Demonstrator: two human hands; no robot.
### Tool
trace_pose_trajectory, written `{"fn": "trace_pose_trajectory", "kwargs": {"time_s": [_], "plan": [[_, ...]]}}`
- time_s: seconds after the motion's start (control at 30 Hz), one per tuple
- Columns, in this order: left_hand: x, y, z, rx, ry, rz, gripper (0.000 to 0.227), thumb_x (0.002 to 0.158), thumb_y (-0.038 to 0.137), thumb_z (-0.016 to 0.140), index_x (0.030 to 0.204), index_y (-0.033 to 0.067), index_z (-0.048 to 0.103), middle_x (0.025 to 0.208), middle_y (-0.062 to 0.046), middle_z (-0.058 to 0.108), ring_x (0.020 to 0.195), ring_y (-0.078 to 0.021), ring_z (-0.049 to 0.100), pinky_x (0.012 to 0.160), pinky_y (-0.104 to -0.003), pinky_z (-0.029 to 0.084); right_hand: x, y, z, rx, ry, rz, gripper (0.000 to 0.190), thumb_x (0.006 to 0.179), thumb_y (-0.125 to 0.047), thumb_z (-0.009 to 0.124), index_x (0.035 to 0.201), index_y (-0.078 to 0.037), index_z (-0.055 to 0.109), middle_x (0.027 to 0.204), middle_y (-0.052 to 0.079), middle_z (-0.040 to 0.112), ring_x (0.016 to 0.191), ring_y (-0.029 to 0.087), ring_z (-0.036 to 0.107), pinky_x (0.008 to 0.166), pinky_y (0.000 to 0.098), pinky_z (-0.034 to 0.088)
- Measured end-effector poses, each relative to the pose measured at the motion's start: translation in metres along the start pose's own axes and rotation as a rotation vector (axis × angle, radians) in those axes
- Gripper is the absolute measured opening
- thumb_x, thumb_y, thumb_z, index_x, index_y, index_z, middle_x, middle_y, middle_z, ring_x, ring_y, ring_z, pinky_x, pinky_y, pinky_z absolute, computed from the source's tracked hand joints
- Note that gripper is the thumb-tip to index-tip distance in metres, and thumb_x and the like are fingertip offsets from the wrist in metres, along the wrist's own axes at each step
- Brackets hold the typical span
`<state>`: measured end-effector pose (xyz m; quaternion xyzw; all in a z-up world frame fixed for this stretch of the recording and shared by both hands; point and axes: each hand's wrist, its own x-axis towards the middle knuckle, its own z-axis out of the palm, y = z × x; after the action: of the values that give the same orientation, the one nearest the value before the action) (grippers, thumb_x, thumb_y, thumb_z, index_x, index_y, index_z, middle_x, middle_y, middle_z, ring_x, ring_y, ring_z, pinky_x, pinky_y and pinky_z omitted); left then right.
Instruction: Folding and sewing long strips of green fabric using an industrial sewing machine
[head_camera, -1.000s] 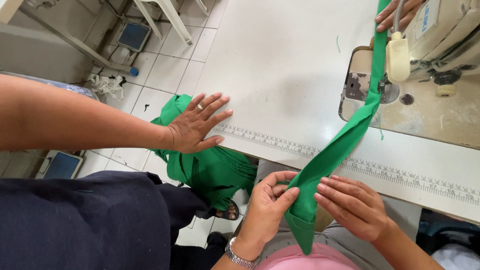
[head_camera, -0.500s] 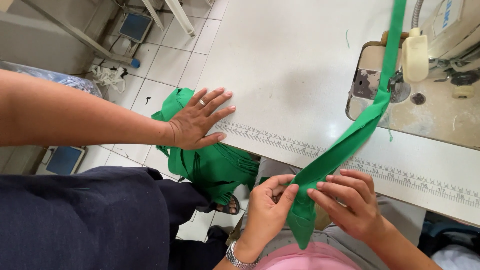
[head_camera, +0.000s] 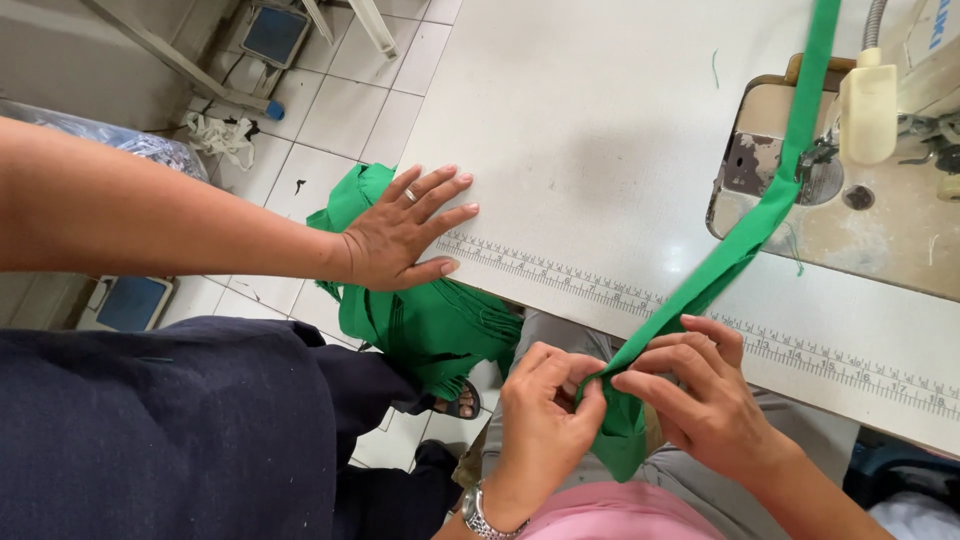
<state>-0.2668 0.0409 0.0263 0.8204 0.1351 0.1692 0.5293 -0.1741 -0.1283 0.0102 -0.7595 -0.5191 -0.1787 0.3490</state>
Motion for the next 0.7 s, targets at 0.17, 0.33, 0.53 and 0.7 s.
{"fn": "trace_pose_trajectory", "kwargs": {"time_s": [0.17, 0.33, 0.53, 0.7], "plan": [[0.001, 0.005, -0.006, 0.009, -0.035, 0.016, 0.025, 0.081, -0.002, 0.066, 0.097, 0.0130, 0.078, 0.087, -0.003, 0.060, 0.059, -0.0116, 0.060, 0.049, -0.024, 0.052, 0.008, -0.001, -0.006, 0.011, -0.067, 0.095, 0.015, 0.103, -0.013, 0.051, 0.103, -0.017, 0.065, 0.093, -0.002, 0.067, 0.085, 0.018, 0.062, 0.107, 0.0448, 0.033], [0.000, 0.007, -0.010, 0.030, -0.102, 0.041, 0.028, 0.083, -0.003, 0.065, 0.102, 0.0120, 0.078, 0.094, -0.004, 0.062, 0.064, -0.0136, 0.061, 0.053, -0.025, 0.052, 0.023, -0.008, -0.015, -0.058, -0.162, 0.105, 0.014, 0.102, -0.011, 0.053, 0.097, -0.019, 0.063, 0.086, -0.007, 0.065, 0.081, 0.018, 0.060, 0.107, 0.0449, 0.030], [0.000, 0.012, -0.014, 0.028, -0.163, 0.098, 0.029, 0.085, -0.003, 0.061, 0.107, 0.0069, 0.076, 0.096, -0.008, 0.065, 0.076, -0.0191, 0.067, 0.067, -0.030, 0.056, 0.028, -0.008, -0.015, -0.025, -0.189, 0.154, 0.012, 0.100, -0.013, 0.058, 0.089, -0.017, 0.054, 0.076, -0.008, 0.061, 0.073, 0.016, 0.059, 0.112, 0.0475, 0.031], [0.001, 0.016, -0.015, 0.040, -0.141, 0.120, 0.019, 0.092, 0.007, 0.064, 0.106, 0.0067, 0.075, 0.097, -0.009, 0.066, 0.082, -0.0205, 0.070, 0.074, -0.032, 0.057, 0.035, -0.009, -0.018, -0.040, -0.214, 0.161, 0.018, 0.097, -0.009, 0.063, 0.085, -0.018, 0.053, 0.072, -0.009, 0.060, 0.071, 0.013, 0.060, 0.112, 0.0469, 0.032]]}}
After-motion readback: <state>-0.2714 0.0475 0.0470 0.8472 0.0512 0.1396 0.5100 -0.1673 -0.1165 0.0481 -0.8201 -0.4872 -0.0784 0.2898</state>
